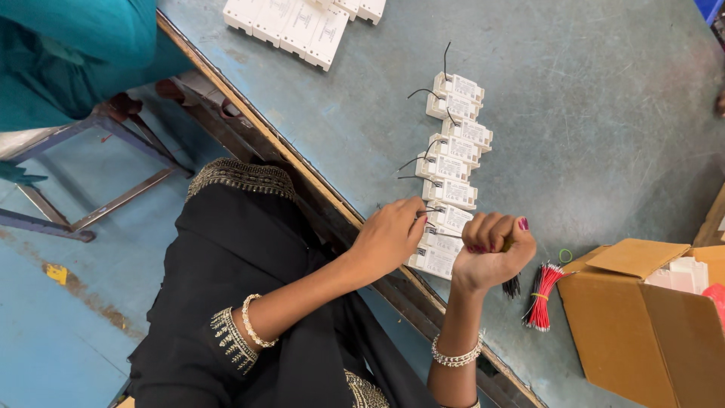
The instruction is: The person uses a screwdriver to attach red and black wires to a row of white electrical components on a table. They repeatedly insert wire ends into terminals and tighten screws, then move the wired components aside and bring new ones into place to continue the process.
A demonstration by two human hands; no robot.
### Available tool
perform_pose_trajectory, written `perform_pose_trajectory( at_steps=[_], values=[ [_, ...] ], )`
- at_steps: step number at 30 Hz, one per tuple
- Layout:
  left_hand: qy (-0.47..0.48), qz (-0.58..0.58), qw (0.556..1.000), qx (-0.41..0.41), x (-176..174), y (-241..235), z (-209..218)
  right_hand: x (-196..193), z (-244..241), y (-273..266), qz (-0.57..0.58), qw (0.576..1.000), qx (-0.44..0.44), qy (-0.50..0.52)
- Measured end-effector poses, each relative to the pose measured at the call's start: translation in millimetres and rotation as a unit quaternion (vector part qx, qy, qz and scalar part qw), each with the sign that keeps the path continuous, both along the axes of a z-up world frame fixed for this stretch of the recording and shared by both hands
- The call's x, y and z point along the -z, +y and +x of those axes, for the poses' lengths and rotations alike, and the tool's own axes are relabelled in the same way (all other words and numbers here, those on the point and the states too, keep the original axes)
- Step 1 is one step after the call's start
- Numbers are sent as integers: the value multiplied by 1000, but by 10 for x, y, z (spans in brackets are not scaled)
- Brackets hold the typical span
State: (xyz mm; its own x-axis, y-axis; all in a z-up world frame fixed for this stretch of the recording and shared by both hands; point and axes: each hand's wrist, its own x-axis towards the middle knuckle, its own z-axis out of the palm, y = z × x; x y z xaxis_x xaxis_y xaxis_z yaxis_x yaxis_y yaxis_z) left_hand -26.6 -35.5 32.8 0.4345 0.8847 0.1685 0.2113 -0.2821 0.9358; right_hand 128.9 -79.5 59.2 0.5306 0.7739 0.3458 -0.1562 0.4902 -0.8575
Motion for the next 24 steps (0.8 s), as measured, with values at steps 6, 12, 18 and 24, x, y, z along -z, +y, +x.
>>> perform_pose_trajectory(
  at_steps=[6,12,18,24],
  values=[
    [4,-4,1000,16,141,7,30,10,-54,18,0,999,26,-24],
    [-9,0,1000,10,171,1,69,22,-76,38,15,999,34,-6],
    [5,-32,999,30,147,31,60,18,-79,41,13,998,46,-32],
    [6,-31,999,26,144,34,54,30,-76,39,15,999,47,-13]
  ],
)
